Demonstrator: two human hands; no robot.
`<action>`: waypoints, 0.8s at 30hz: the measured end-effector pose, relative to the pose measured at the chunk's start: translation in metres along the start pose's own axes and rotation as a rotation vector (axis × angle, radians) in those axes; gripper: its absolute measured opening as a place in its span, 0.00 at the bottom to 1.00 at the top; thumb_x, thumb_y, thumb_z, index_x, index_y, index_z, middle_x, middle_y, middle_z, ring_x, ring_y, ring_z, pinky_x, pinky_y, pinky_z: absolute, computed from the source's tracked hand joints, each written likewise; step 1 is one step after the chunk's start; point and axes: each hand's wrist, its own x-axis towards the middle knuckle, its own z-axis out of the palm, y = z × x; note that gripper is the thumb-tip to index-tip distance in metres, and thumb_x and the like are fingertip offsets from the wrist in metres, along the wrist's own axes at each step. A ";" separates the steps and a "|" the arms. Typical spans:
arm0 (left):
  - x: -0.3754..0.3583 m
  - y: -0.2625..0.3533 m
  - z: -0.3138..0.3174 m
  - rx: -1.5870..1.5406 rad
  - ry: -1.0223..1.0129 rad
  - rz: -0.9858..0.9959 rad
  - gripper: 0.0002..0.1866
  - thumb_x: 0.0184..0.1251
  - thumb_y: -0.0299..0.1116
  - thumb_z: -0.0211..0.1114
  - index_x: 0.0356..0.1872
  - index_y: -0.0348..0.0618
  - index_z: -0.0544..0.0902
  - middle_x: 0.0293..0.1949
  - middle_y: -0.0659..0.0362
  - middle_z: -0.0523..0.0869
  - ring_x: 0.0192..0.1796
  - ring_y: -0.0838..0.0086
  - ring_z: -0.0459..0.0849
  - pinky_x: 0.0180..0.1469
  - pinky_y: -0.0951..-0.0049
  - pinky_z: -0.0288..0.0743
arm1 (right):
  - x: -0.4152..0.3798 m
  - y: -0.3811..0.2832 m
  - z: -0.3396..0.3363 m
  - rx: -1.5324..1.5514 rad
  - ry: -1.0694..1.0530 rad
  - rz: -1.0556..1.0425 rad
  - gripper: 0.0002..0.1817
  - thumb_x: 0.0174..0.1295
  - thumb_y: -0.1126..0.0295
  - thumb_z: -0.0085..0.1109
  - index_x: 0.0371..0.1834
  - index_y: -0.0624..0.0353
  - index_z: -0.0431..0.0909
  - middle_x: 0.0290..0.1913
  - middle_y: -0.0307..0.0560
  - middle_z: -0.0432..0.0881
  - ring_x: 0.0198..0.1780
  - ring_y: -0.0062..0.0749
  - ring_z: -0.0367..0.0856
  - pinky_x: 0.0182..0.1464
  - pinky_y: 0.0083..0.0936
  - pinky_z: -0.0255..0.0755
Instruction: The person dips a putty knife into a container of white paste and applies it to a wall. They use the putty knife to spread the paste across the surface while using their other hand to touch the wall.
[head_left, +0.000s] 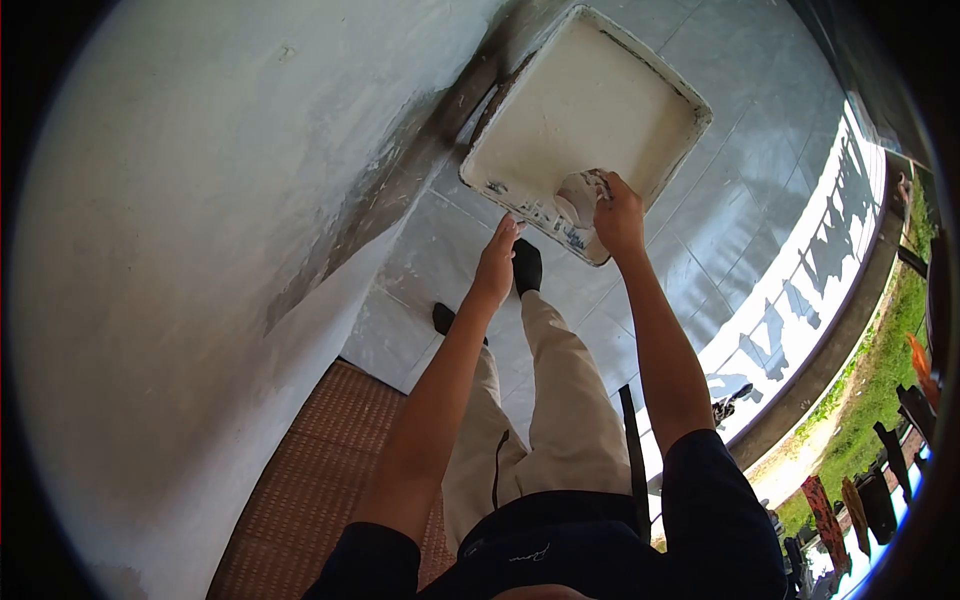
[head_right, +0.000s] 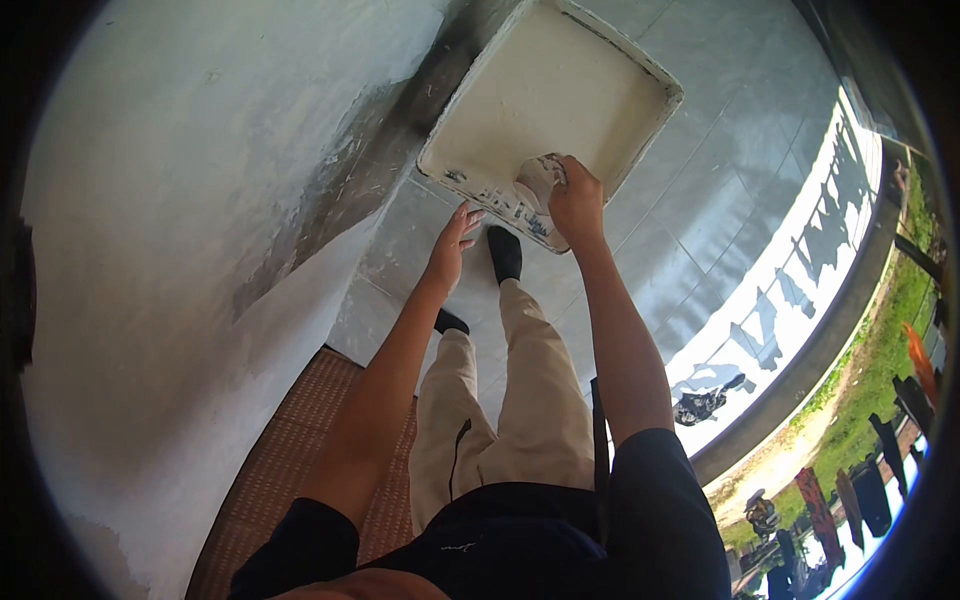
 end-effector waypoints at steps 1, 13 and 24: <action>0.000 0.003 0.001 -0.021 0.002 -0.015 0.39 0.73 0.60 0.37 0.74 0.41 0.54 0.68 0.51 0.69 0.71 0.61 0.63 0.68 0.58 0.53 | 0.000 0.000 0.001 0.028 0.005 0.009 0.09 0.51 0.82 0.50 0.37 0.67 0.75 0.34 0.67 0.79 0.40 0.65 0.77 0.41 0.43 0.72; -0.004 0.012 0.000 -0.052 -0.018 -0.068 0.41 0.72 0.63 0.32 0.75 0.42 0.53 0.70 0.53 0.66 0.73 0.62 0.60 0.70 0.57 0.49 | 0.007 -0.016 0.027 0.073 -0.066 0.092 0.15 0.53 0.78 0.52 0.45 0.64 0.80 0.35 0.67 0.81 0.39 0.60 0.81 0.43 0.40 0.75; -0.016 0.007 -0.011 -0.058 0.013 -0.037 0.40 0.72 0.63 0.32 0.75 0.43 0.53 0.71 0.53 0.66 0.73 0.61 0.60 0.71 0.56 0.49 | 0.030 -0.027 0.021 -0.012 -0.161 0.150 0.17 0.52 0.75 0.52 0.46 0.61 0.81 0.40 0.64 0.83 0.44 0.59 0.81 0.50 0.41 0.74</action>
